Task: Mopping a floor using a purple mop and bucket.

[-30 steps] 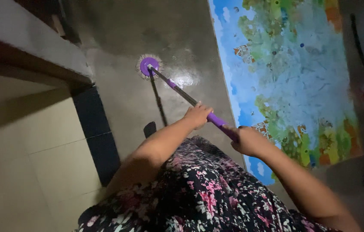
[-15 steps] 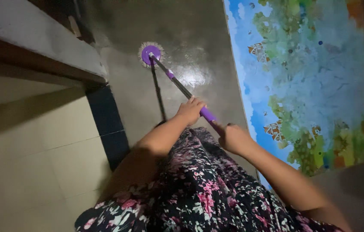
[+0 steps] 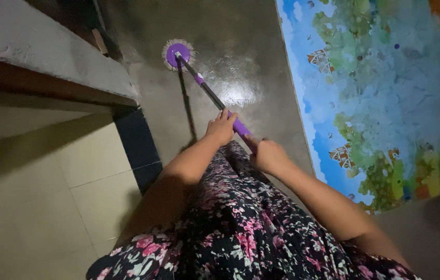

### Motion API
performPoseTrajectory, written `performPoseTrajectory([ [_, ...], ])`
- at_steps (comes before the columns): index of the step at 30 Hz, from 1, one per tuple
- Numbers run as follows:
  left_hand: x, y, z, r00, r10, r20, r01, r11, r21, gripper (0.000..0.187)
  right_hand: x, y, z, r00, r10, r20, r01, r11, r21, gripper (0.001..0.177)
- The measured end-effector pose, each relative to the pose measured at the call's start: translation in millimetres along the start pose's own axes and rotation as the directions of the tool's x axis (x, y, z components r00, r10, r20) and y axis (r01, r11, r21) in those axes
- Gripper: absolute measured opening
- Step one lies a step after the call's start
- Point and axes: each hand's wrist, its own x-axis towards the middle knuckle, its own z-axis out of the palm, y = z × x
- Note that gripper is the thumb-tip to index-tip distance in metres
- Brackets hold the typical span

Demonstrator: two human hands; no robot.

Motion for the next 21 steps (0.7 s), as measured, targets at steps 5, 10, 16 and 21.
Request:
performPoseTrajectory([
  [5,4,-13,-5,0.998,0.014,-0.063,-0.017,0.999,-0.041,0.064,22,1,7,0.998,0.057,-0.015,-0.058,0.998,-0.017,0.069],
  [10,4,-11,-17,1.000,-0.012,-0.006,0.012,0.993,-0.120,0.058,16,-3,5,0.995,0.029,-0.095,-0.023,0.997,0.068,0.066],
  [16,5,-3,-12,0.993,0.114,-0.013,-0.113,0.993,0.020,0.055,-12,-7,-6,0.994,0.026,-0.106,-0.019,0.997,0.068,0.064],
  [21,7,22,21,0.985,0.171,-0.011,-0.171,0.985,-0.010,0.057,-45,15,-10,0.995,0.092,-0.044,-0.092,0.996,0.001,0.065],
])
